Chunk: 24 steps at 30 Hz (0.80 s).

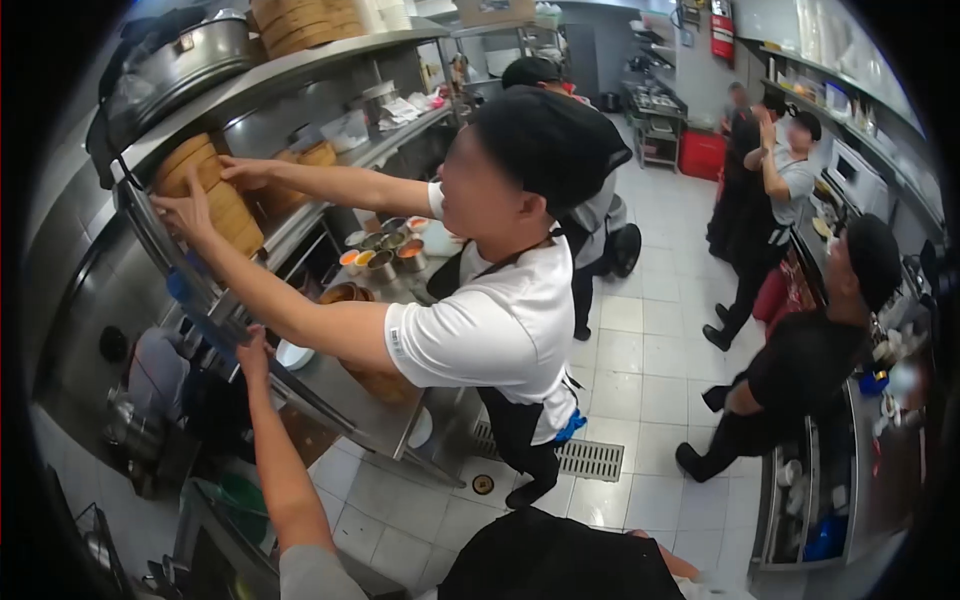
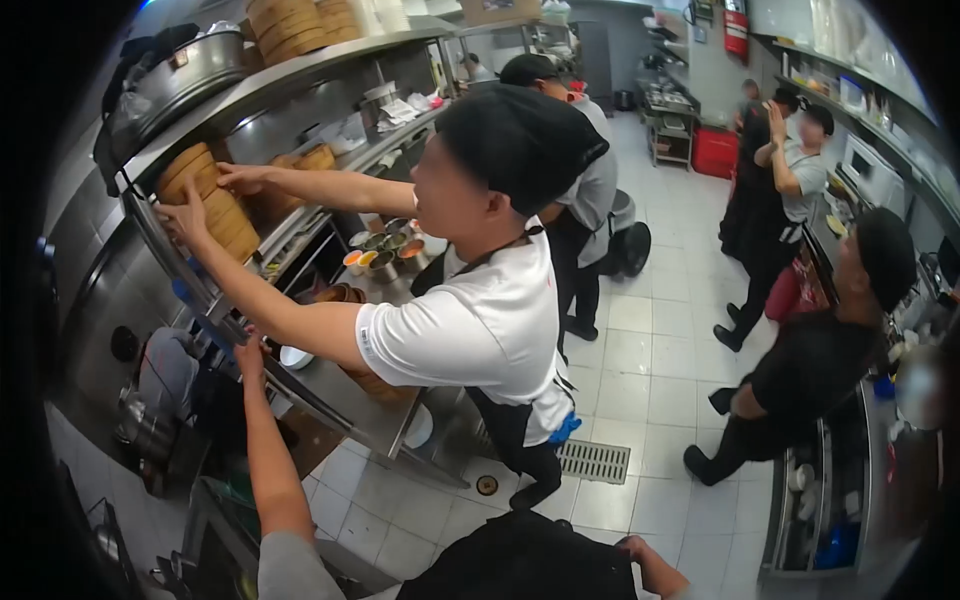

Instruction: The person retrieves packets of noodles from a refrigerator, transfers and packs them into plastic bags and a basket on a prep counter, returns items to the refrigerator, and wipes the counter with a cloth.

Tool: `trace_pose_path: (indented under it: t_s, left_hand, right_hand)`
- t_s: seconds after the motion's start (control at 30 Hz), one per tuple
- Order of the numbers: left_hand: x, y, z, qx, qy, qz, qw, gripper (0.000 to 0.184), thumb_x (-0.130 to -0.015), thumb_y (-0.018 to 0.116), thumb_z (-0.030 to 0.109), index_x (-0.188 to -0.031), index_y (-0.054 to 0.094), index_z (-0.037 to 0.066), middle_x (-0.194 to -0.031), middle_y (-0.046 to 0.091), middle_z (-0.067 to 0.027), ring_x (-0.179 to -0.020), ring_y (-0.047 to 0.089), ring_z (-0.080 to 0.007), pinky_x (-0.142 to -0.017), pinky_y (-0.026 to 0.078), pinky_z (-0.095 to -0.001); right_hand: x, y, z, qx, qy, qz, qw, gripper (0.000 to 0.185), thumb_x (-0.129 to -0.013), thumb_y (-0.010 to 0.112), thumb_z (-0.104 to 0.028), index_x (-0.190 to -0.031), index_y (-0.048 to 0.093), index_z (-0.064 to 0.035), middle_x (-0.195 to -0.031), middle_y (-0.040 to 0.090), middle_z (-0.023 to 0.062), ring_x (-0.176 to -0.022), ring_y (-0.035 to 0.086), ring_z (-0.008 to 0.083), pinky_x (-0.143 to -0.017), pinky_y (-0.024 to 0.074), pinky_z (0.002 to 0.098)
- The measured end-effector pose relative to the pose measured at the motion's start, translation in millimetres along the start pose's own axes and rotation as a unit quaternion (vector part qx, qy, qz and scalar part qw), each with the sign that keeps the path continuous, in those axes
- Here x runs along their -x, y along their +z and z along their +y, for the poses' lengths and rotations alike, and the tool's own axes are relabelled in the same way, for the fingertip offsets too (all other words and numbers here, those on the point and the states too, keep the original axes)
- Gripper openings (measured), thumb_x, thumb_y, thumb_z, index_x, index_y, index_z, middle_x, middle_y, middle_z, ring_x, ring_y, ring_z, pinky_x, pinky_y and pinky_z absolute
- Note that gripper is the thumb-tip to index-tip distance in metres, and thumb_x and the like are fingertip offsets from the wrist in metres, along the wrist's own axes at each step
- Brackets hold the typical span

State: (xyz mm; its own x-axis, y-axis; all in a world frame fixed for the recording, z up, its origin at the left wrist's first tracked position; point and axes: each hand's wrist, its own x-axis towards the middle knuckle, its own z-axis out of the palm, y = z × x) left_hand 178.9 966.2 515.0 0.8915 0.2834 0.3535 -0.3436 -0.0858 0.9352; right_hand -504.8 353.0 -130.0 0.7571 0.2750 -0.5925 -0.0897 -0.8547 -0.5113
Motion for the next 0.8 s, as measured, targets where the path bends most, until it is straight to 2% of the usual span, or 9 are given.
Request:
trace_pose_path:
  t_s: [0.1,0.17,0.33,0.4,0.43,0.47,0.57,0.67,0.8]
  left_hand:
    - [4,4,4,-0.029,0.001,0.036,0.999,0.025,-0.090,0.077,0.023,-0.099,0.062,0.005,-0.067,0.054,0.0005,-0.054,0.055,-0.0108,-0.053,0.046,-0.0288]
    - [-1,2,-1,-0.034,0.007,0.016,0.999,0.018,-0.094,0.071,0.017,-0.104,0.063,0.005,-0.074,0.057,-0.0003,-0.054,0.053,-0.0096,-0.053,0.043,-0.0270]
    - [5,3,0,-0.003,0.031,0.003,1.000,0.015,-0.094,0.069,0.013,-0.105,0.063,0.004,-0.077,0.059,-0.0004,-0.055,0.053,-0.0083,-0.053,0.043,-0.0257]
    - [5,5,-2,0.012,0.044,-0.010,0.999,0.015,-0.094,0.069,0.013,-0.104,0.063,0.004,-0.076,0.059,-0.0004,-0.055,0.053,-0.0083,-0.053,0.043,-0.0253]
    - [5,5,-5,0.019,0.041,-0.010,0.999,0.015,-0.094,0.069,0.012,-0.104,0.063,0.004,-0.076,0.059,-0.0003,-0.055,0.053,-0.0082,-0.052,0.043,-0.0251]
    - [4,5,-7,0.026,0.039,-0.010,0.999,0.014,-0.094,0.069,0.011,-0.104,0.063,0.004,-0.076,0.059,-0.0002,-0.055,0.053,-0.0081,-0.051,0.043,-0.0248]
    - [0,4,-15,0.033,0.051,-0.009,0.998,0.012,-0.094,0.068,0.009,-0.103,0.063,0.004,-0.075,0.058,-0.0001,-0.054,0.051,-0.0078,-0.049,0.042,-0.0243]
    - [0,6,-20,0.034,0.078,-0.008,0.996,0.009,-0.095,0.067,0.008,-0.101,0.063,0.003,-0.073,0.058,0.0000,-0.052,0.050,-0.0075,-0.047,0.041,-0.0241]
    - [4,7,-20,0.058,0.085,-0.015,0.995,0.008,-0.095,0.067,0.009,-0.098,0.063,0.003,-0.069,0.056,0.0000,-0.052,0.050,-0.0078,-0.047,0.040,-0.0251]
  right_hand:
    - [1,4,-2,-0.122,-0.077,0.024,0.989,0.041,-0.084,0.067,-0.044,-0.108,0.077,-0.0123,-0.111,0.075,0.0144,-0.099,0.071,0.0296,-0.088,0.0567,0.0403]
    - [4,-9,4,-0.007,0.000,-0.017,1.000,0.042,-0.084,0.068,-0.043,-0.111,0.075,-0.0118,-0.113,0.075,0.0131,-0.100,0.071,0.0286,-0.088,0.0568,0.0405]
    - [12,-94,-67,0.129,-0.012,-0.013,0.991,0.044,-0.084,0.069,-0.041,-0.116,0.072,-0.0106,-0.116,0.075,0.0096,-0.103,0.071,0.0259,-0.087,0.0572,0.0411]
    - [-5,-95,-63,0.050,-0.055,0.008,0.997,0.040,-0.089,0.069,-0.035,-0.117,0.070,-0.0067,-0.110,0.076,0.0106,-0.096,0.073,0.0242,-0.079,0.0596,0.0409]
    - [4,-114,-98,-0.235,0.100,0.042,0.966,0.037,-0.092,0.069,-0.031,-0.117,0.069,-0.0038,-0.107,0.076,0.0119,-0.091,0.074,0.0247,-0.075,0.0603,0.0401]
    - [6,-133,-131,-0.495,0.242,0.075,0.831,0.034,-0.094,0.068,-0.027,-0.116,0.069,-0.0010,-0.104,0.075,0.0132,-0.087,0.074,0.0253,-0.071,0.0609,0.0393]
    - [-1,-160,-182,-0.498,0.226,0.113,0.829,0.028,-0.097,0.066,-0.019,-0.117,0.067,0.0015,-0.100,0.074,0.0141,-0.082,0.074,0.0241,-0.066,0.0607,0.0372]
    - [-6,-154,-210,-0.497,0.218,0.101,0.834,0.035,-0.096,0.068,-0.023,-0.121,0.065,0.0013,-0.103,0.074,0.0139,-0.088,0.074,0.0245,-0.070,0.0614,0.0366]
    - [2,-116,-233,-0.512,0.218,0.082,0.827,0.035,-0.095,0.068,-0.024,-0.121,0.065,-0.0008,-0.102,0.074,0.0134,-0.086,0.074,0.0232,-0.070,0.0613,0.0365]
